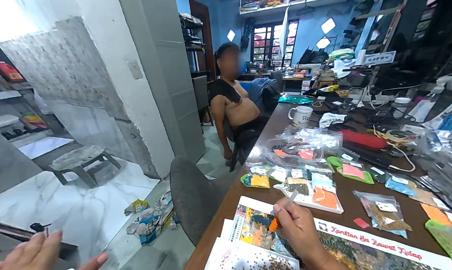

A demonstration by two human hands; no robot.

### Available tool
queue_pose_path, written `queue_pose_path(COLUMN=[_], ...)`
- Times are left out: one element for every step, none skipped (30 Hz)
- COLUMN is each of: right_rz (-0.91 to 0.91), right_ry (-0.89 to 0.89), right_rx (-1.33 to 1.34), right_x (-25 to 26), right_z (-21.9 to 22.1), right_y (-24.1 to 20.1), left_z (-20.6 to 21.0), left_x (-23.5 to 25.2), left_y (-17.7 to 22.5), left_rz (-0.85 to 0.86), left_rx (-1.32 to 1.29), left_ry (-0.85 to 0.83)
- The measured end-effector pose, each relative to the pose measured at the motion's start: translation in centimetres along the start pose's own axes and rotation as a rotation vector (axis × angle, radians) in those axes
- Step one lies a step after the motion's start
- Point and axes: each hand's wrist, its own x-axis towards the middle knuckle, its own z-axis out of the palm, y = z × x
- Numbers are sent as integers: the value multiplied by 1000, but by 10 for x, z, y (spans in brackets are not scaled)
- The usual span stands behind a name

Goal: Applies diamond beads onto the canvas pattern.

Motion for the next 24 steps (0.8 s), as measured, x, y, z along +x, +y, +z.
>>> queue_pose_path(right_rz=[4, 8, 11, 14, 19, 24, 27, 24, 20, 22, 27, 29, 28, 28, 27, 27, 29, 32, 35, 39, 37, 34, 29, 26], right_ry=[-3, -7, -11, -16, -22, -27, -31, -29, -28, -27, -29, -30, -30, -29, -28, -29, -32, -37, -40, -44, -42, -37, -31, -24], right_rx=[-1, 0, -1, -4, -8, -12, -14, -16, -15, -14, -12, -11, -10, -7, -2, 4, 6, 9, 11, 12, 7, 2, -2, -6], right_x=[0, 0, 0, 0, 0, 0, 0, 1, 2, 1, 1, 1, 1, 1, 1, 1, 1, 1, 1, 1, 1, 1, 1, 0], right_z=[0, 0, 0, 0, 1, 1, 1, 1, 1, 1, 1, 1, 1, 1, 1, 1, 1, 1, 1, 0, 0, 1, 1, 1], right_y=[0, -1, -1, -1, -1, -1, 0, 0, 0, 0, 0, -1, -1, -1, -1, -1, -2, -2, -2, -2, -2, -2, -2, -2], left_z=[2, 5, 9, 12, 15, 18, 20, 22, 23, 22, 21, 20, 20, 19, 18, 16, 14, 14, 19, 27, 38, 48, 58, 65], left_x=[4, 8, 13, 18, 24, 31, 39, 47, 56, 65, 74, 82, 85, 82, 72, 54, 31, 7, -16, -34, -47, -55, -56, -51], left_y=[6, 11, 18, 28, 41, 57, 73, 89, 105, 120, 133, 143, 149, 149, 143, 135, 128, 124, 123, 123, 126, 129, 132, 136], left_rz=[49, 102, 154, 213, 276, 320, 342, 348, 342, 323, 290, 265, 249, 246, 269, 324, 397, 464, 532, 601, 661, 703, 728, 738], left_rx=[26, 42, 48, 63, 86, 102, 114, 127, 156, 194, 252, 309, 339, 337, 291, 217, 159, 128, 99, 64, 39, 29, 26, 33], left_ry=[-16, -23, -32, -45, -58, -80, -101, -123, -150, -193, -258, -304, -320, -297, -227, -129, -52, 3, 44, 75, 94, 92, 84, 69])
